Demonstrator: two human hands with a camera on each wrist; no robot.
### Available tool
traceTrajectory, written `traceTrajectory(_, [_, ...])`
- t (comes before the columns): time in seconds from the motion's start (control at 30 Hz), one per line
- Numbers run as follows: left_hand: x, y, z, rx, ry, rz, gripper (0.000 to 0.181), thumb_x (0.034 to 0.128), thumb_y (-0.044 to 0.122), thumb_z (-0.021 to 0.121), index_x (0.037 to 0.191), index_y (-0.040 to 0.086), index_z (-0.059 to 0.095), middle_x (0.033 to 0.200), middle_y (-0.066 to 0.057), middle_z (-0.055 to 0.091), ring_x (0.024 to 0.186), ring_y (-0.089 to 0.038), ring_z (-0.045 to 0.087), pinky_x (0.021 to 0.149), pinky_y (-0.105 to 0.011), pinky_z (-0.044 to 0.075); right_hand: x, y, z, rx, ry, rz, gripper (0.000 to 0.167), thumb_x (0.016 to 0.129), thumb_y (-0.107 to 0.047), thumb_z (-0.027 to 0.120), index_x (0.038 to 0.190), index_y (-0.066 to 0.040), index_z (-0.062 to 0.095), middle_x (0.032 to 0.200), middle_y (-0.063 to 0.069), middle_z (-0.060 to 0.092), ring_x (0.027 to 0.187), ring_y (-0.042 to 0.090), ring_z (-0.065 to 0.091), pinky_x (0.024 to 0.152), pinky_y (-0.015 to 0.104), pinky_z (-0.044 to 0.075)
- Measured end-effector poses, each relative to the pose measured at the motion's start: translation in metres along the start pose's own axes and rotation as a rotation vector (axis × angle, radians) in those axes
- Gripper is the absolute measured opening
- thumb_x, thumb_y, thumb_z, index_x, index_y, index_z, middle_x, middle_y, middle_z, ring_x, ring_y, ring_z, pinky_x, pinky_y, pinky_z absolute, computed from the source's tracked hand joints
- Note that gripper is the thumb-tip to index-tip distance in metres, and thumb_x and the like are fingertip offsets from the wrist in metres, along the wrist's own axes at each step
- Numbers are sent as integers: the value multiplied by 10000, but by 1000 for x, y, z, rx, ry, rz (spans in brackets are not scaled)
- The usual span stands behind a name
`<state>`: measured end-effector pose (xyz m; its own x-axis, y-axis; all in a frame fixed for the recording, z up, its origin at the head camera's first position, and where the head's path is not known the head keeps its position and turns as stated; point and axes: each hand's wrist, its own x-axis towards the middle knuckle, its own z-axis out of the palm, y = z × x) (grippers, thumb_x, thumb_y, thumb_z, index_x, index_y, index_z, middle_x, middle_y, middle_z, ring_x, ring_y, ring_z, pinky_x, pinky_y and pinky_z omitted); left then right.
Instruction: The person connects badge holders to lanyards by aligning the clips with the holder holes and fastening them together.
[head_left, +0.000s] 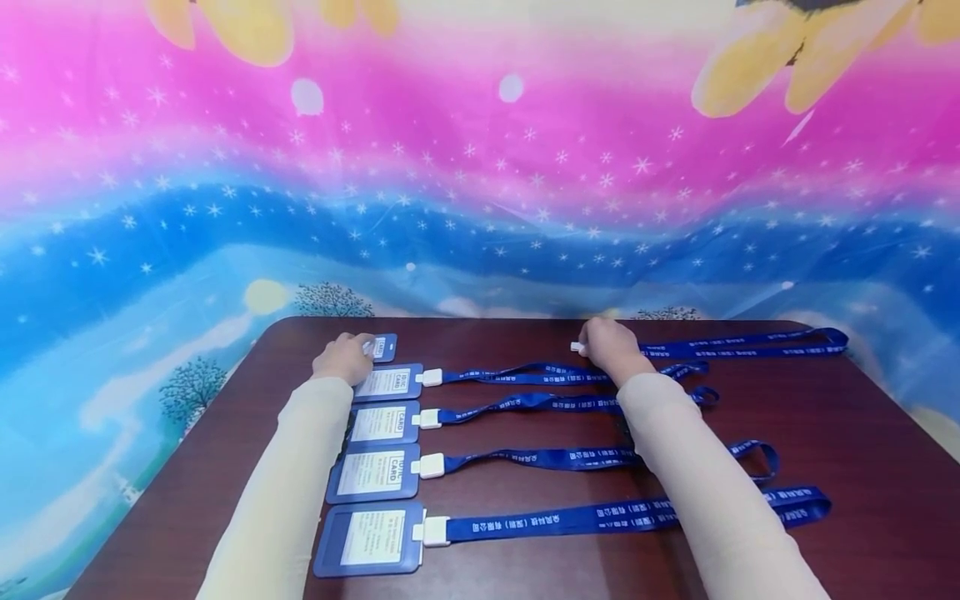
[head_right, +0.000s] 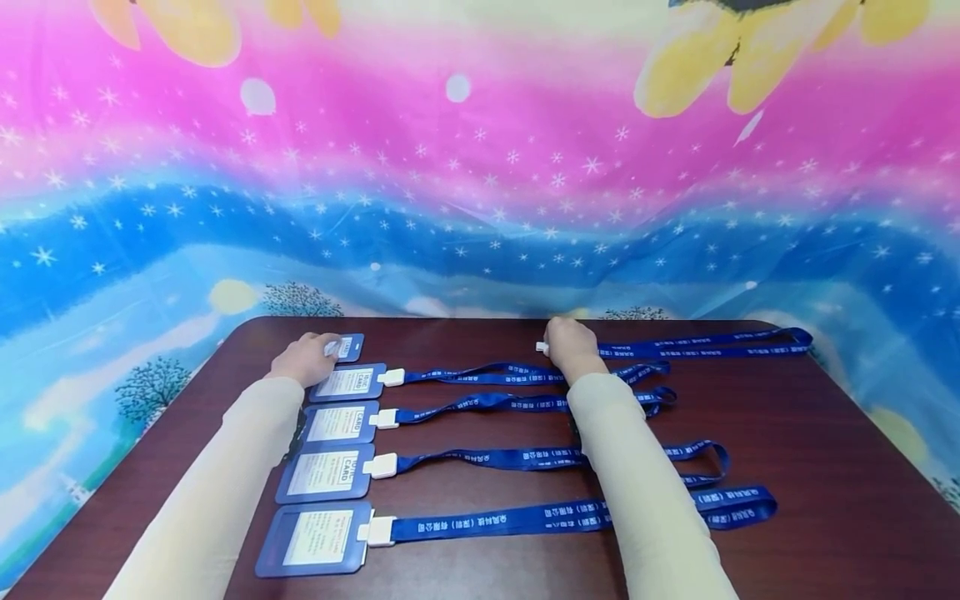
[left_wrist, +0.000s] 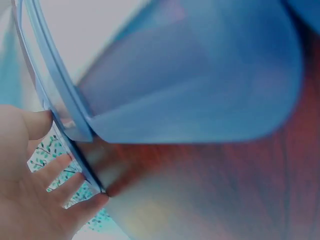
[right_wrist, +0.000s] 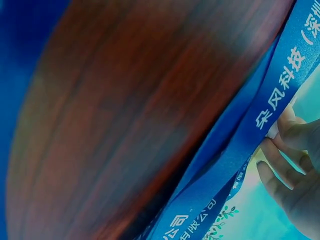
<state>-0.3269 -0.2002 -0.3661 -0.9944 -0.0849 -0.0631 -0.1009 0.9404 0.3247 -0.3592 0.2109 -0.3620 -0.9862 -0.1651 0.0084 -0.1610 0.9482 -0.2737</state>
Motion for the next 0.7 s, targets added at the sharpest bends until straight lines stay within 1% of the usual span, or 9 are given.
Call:
traceTrajectory(0.23, [0, 16, -2, 8, -18, 55, 484, 1002, 167, 522, 1471, 72, 449, 1443, -251, 433, 1264, -440, 451, 1056, -617, 350, 0, -1, -2, 1, -11, 3, 197, 943, -104, 669, 1089, 26, 695, 1094, 193, 679, 977, 350, 639, 881, 515, 511])
traceTrajectory(0.5, [5, 34, 3, 27, -31, 80, 468, 991, 154, 531, 1456, 124, 493, 1405, -196, 525, 1211, -388, 528, 1030, -586, 396, -1, 0, -2, 17, -8, 5, 182, 947, -102, 662, 1083, 13, 697, 1076, 181, 678, 939, 326, 633, 875, 511, 511])
traceTrajectory(0.63, [8, 41, 5, 55, -27, 96, 474, 983, 152, 540, 1455, 128, 499, 1428, -193, 494, 1269, -399, 477, 1022, -594, 399, 0, 1, -1, 11, -12, -6, 177, 949, -98, 659, 1081, 13, 695, 1072, 179, 677, 934, 325, 635, 864, 511, 515])
traceTrajectory(0.7, [8, 43, 6, 50, -32, 83, 477, 990, 161, 536, 1464, 133, 488, 1464, -196, 442, 1307, -415, 429, 1025, -607, 389, 0, 2, 0, 10, -11, -12, 182, 949, -99, 659, 1085, 16, 695, 1077, 182, 677, 938, 329, 636, 861, 513, 515])
